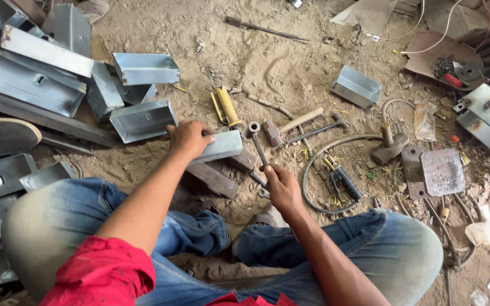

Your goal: The person welds metal boxes together and then hammers the seams of a metal box to flatten them.

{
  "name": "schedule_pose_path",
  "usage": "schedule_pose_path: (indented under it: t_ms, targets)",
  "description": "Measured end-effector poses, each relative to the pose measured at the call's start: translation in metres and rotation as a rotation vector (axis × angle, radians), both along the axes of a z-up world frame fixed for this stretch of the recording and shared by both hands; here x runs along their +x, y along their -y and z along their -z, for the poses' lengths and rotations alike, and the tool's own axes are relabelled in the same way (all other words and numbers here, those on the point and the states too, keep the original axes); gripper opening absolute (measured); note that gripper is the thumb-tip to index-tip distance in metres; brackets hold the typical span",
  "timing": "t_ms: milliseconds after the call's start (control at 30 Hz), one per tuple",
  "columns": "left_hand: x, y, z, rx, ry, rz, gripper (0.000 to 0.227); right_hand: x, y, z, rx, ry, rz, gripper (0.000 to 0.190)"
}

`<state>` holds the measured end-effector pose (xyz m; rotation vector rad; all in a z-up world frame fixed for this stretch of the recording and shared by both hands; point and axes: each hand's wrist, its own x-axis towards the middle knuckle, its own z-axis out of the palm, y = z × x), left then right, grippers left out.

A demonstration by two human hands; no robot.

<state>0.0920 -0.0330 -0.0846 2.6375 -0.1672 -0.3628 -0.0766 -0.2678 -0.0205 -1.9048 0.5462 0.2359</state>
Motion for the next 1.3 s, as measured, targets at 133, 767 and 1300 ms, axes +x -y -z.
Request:
schedule_pose_path:
  t_ms: [133,767,1300]
  targets:
    - [0.003,0.002,-0.006,0.036,-0.026,0.010,0.020,-0.004,-0.001,0.022,-0.078,0.141,-0.040,0.036]
    - [0.002,-0.002,-0.014,-0.006,-0.043,-0.013,0.018,-0.005,0.031,0.088,-0.042,0.073,0.119,0.041]
    - [-0.104,0.009,-0.142,-0.997,-0.046,0.152,0.071,-0.038,0.008,0.140,-0.175,-0.488,-0.307,0.075]
